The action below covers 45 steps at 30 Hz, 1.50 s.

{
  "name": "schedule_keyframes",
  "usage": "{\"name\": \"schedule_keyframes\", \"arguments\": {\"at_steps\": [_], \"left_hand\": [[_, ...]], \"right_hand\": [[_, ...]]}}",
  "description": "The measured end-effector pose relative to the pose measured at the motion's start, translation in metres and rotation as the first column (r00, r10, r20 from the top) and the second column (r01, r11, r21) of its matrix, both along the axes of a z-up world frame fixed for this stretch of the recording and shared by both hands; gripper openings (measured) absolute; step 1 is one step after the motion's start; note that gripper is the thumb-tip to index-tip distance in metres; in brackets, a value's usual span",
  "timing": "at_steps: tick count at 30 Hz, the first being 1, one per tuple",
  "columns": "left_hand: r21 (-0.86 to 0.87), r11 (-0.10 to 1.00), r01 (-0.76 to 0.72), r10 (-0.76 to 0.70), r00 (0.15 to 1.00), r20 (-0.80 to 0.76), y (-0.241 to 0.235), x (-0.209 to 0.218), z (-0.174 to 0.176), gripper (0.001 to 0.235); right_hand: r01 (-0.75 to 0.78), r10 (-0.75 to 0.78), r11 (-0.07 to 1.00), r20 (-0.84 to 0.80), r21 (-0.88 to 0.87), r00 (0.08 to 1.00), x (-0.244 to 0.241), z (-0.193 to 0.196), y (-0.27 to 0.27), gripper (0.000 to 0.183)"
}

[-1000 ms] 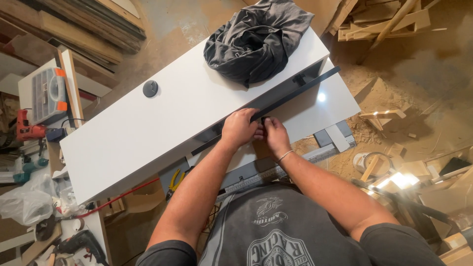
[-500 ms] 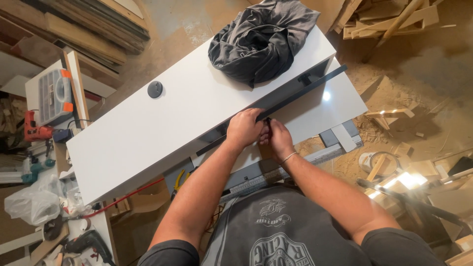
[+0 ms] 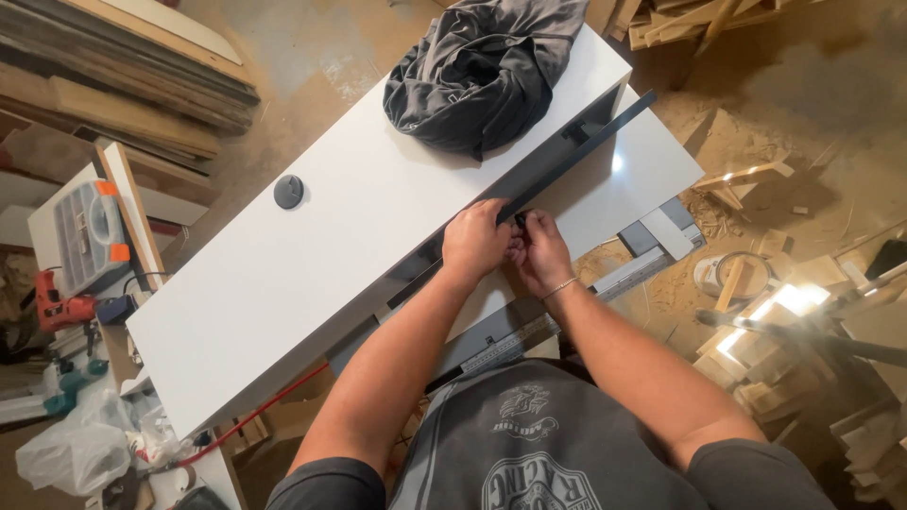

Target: Attaching a metal handle to a black cabinet door using a manual screwdriver in a workshop environment.

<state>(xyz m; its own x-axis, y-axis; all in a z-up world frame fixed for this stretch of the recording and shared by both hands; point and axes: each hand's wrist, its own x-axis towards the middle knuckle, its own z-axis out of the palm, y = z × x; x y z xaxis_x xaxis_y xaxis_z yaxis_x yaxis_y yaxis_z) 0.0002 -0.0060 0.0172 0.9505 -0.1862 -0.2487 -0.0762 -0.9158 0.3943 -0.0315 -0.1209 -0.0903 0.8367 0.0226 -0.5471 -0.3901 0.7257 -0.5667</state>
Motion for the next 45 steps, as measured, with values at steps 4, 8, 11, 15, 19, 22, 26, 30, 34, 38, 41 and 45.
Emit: {"name": "schedule_keyframes", "arguments": {"at_steps": [4,8,11,15,19,22,26,30,34,38,41,45], "left_hand": [[-0.014,1.000,-0.001,0.001,1.000,-0.026,0.001,0.002,0.000,0.042],[-0.007,1.000,0.025,-0.025,0.999,-0.030,0.005,0.003,0.002,0.041],[-0.008,0.999,0.032,-0.032,0.999,-0.039,0.007,0.005,0.002,0.042],[-0.002,0.999,0.052,-0.052,0.997,-0.056,0.009,0.006,0.005,0.045],[-0.007,0.999,0.050,-0.051,0.995,-0.086,0.009,0.007,0.007,0.046],[-0.018,0.999,0.037,-0.039,0.994,-0.102,0.009,0.008,0.012,0.048],[-0.005,0.999,0.039,-0.040,0.993,-0.110,0.009,0.009,0.010,0.049],[0.001,0.999,0.040,-0.039,0.996,-0.079,0.011,0.010,-0.002,0.049],[0.010,1.000,0.020,-0.019,0.997,-0.071,0.010,0.014,-0.010,0.049],[0.013,1.000,0.026,-0.025,0.998,-0.062,0.010,0.012,-0.010,0.049],[0.008,1.000,0.011,-0.011,0.997,-0.071,0.008,0.012,-0.006,0.049],[0.014,1.000,-0.001,0.002,0.997,-0.073,0.007,0.012,-0.002,0.048]], "right_hand": [[0.047,-0.047,0.999,0.024,0.008,0.999,-0.005,0.003,0.002,0.019],[0.006,0.003,0.991,0.066,-0.134,0.998,-0.008,0.011,0.001,0.024],[-0.023,0.039,0.977,0.074,-0.210,0.996,-0.007,0.012,0.000,0.017],[-0.096,0.127,0.938,0.072,-0.333,0.989,0.000,-0.012,-0.003,0.032],[-0.115,0.146,0.920,0.056,-0.375,0.988,0.004,-0.024,-0.002,0.040],[-0.151,0.186,0.892,0.042,-0.426,0.982,0.002,0.002,-0.002,0.036],[-0.176,0.216,0.838,0.017,-0.516,0.976,0.005,0.006,-0.004,0.034],[-0.185,0.229,0.854,0.032,-0.485,0.973,0.005,0.003,-0.002,0.055],[-0.163,0.219,0.823,0.039,-0.545,0.975,-0.001,0.031,-0.004,0.034],[-0.165,0.214,0.843,0.038,-0.512,0.976,0.001,0.012,-0.004,0.055],[-0.184,0.243,0.774,0.015,-0.606,0.970,0.001,0.015,-0.004,0.046],[-0.187,0.235,0.774,0.000,-0.605,0.972,-0.002,0.020,-0.004,0.047]]}}
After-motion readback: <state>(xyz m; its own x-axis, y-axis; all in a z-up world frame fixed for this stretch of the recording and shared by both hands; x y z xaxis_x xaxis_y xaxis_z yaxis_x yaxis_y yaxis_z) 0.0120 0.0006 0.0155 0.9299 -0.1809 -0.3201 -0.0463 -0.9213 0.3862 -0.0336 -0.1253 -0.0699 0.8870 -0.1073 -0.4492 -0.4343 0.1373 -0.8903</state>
